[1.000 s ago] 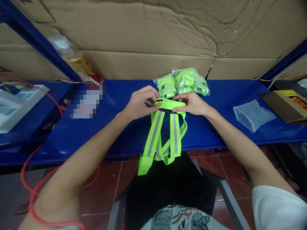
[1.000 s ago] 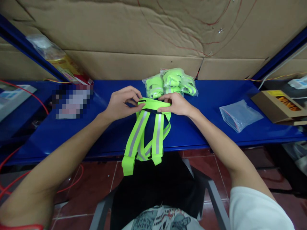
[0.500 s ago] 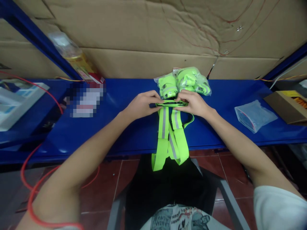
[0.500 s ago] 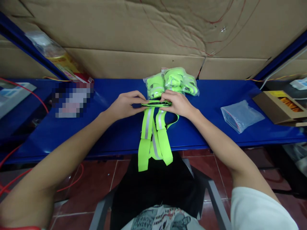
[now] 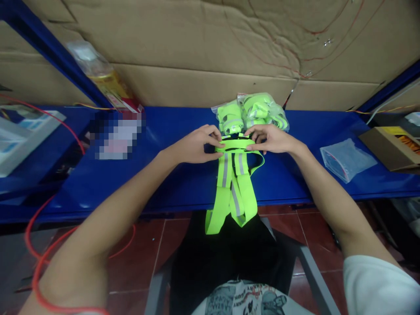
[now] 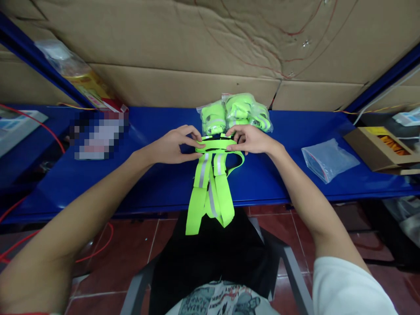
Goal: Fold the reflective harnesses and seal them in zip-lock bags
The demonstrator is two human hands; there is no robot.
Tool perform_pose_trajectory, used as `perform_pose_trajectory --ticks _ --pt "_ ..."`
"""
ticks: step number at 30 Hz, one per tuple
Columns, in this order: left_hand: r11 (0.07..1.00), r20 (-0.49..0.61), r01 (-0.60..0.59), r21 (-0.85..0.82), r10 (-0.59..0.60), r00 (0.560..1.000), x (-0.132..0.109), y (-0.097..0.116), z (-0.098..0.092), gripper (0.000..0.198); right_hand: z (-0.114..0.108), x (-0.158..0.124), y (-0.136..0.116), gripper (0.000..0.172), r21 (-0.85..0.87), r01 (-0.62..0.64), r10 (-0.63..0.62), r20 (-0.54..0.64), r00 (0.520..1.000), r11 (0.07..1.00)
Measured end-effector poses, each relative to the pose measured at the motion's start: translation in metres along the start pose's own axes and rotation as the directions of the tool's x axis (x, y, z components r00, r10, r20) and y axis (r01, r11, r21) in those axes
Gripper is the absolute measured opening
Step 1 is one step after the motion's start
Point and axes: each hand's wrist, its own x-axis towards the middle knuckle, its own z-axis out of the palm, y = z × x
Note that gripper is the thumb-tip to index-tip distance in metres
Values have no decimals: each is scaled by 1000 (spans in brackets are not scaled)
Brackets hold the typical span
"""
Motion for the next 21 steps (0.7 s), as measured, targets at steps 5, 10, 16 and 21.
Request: perform_pose_trajectory --ticks 5,10,16,21 --pt "941 -86 237 -240 -264 961 0 -8 14 29 3 2 4 73 26 -18 19 -11 1000 999" --pt "820 -39 452 -351 -495 868 2 -6 23 65 4 1 5 61 -15 -13 13 6 1000 1000" --pt "900 -86 402 -169 -420 903 3 1 18 56 7 -1 -3 64 112 -59 62 -24 998 992" --pt "920 -134 313 -235 -349 927 3 8 17 48 1 -5 -10 66 188 -185 188 0 982 965"
